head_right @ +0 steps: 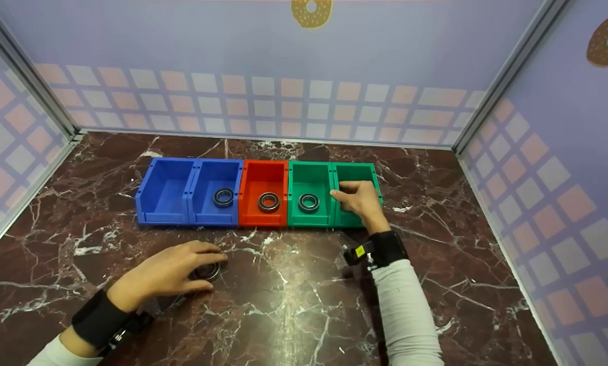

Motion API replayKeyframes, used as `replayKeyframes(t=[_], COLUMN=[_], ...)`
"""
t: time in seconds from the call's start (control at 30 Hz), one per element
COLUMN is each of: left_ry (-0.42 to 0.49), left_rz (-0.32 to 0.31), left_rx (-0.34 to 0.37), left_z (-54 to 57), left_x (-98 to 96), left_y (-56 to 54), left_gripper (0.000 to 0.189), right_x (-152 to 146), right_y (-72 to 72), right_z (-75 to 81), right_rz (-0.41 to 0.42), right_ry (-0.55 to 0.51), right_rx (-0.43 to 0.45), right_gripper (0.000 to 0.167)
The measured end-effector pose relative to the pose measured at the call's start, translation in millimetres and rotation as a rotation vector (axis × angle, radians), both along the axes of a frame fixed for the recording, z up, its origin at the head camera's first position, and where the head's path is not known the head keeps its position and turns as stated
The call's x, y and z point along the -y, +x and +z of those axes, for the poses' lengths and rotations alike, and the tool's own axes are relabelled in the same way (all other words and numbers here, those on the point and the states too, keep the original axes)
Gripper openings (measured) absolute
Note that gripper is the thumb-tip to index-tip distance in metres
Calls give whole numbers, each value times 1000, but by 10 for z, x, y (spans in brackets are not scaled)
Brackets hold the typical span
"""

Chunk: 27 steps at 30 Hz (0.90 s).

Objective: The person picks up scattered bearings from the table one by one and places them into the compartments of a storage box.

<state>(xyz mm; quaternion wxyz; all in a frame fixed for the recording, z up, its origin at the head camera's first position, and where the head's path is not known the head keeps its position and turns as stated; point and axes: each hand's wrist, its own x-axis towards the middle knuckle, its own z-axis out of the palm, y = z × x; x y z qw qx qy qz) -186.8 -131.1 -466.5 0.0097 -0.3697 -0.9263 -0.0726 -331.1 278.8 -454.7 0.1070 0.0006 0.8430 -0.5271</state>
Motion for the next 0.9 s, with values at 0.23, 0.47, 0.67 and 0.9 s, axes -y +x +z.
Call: replayKeyframes(t=[0.23,0.47,0.67,0.9], left_ry=[17,38,33,32], left_rz=[-18,-30,-29,-31], left_rx=[20,11,-4,-2], left_z=[-37,-49,-57,-53], left_x=[0,4,-7,-15], left_y=[39,76,98,103], left_gripper=[55,50,47,46], right_x=[3,5,3,19], right_y=[-18,-26,-11,5], right_z=[-9,-12,-13,19], right_rz=[-21,-22,-1,-11], right_ry=[10,5,-35,-47], right_rx=[-10,-13,-7,-4], right_gripper=[63,64,65,61])
